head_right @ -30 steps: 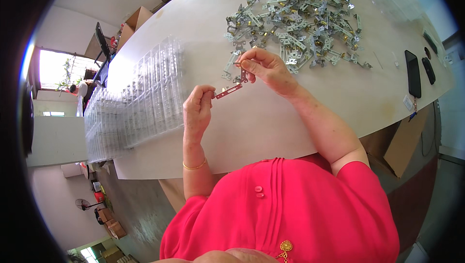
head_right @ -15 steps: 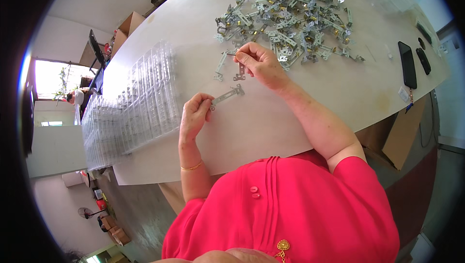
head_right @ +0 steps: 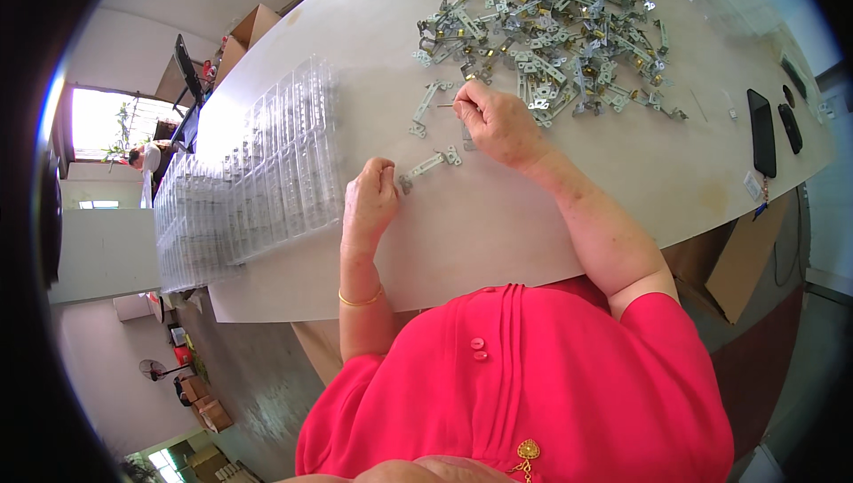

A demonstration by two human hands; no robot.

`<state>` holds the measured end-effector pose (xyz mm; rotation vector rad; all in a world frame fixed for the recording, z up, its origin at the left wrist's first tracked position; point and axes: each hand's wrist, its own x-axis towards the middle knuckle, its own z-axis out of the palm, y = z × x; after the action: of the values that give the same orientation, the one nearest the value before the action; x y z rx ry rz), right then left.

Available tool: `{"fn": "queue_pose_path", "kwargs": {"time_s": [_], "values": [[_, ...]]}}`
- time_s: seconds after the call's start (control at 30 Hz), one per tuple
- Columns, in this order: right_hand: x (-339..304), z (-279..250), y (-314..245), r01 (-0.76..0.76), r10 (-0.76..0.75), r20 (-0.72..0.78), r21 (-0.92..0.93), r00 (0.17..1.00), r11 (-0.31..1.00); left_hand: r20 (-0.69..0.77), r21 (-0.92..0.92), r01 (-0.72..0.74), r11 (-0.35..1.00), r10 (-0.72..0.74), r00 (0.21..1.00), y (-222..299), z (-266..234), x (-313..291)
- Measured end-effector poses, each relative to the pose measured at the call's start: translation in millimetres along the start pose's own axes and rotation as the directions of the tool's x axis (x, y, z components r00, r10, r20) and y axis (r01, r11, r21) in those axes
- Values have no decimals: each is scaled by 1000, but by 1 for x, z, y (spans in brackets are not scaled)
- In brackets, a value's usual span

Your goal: The person assembles metal components by inserting pins into metal brackets by hand and places the assembled pieces into plastic organizer trays.

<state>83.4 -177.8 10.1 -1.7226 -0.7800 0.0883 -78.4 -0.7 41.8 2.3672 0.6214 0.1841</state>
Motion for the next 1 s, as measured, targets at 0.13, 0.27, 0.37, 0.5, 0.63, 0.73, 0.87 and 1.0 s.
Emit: {"fn": "queue_pose_path", "kwargs": {"time_s": [0.13, 0.27, 0.37, 0.5, 0.63, 0.73, 0.87, 1.0], "values": [[0, 0, -4, 78, -81, -32, -98, 996, 992, -121, 193, -126, 973, 151, 981, 9, 3, 0], [2, 0, -3, 189, -197, -55, -125, 979, 974, -95, 217, -349, 912, 376, 922, 21, 14, -3], [2, -1, -4, 191, -198, -37, -143, 980, 971, -48, 228, -379, 897, 400, 915, 20, 25, -4], [0, -1, -2, 193, -212, -68, -213, 975, 958, -31, 252, -404, 879, 425, 905, 17, 34, -1], [1, -3, -9, 196, -206, -42, -172, 978, 965, -147, 143, -407, 902, 426, 893, 16, 33, 1], [0, -2, -8, 146, -147, 3, -136, 989, 980, -192, -21, -339, 941, 329, 925, 12, 33, 4], [-1, 0, -3, 203, -214, -16, -254, 977, 946, -101, -338, -67, 939, 35, 994, 12, 33, 8], [-2, 2, -9, 220, -266, -87, -353, 960, 909, 4, -627, 13, 779, -13, 1000, 4, 33, 10]]}}
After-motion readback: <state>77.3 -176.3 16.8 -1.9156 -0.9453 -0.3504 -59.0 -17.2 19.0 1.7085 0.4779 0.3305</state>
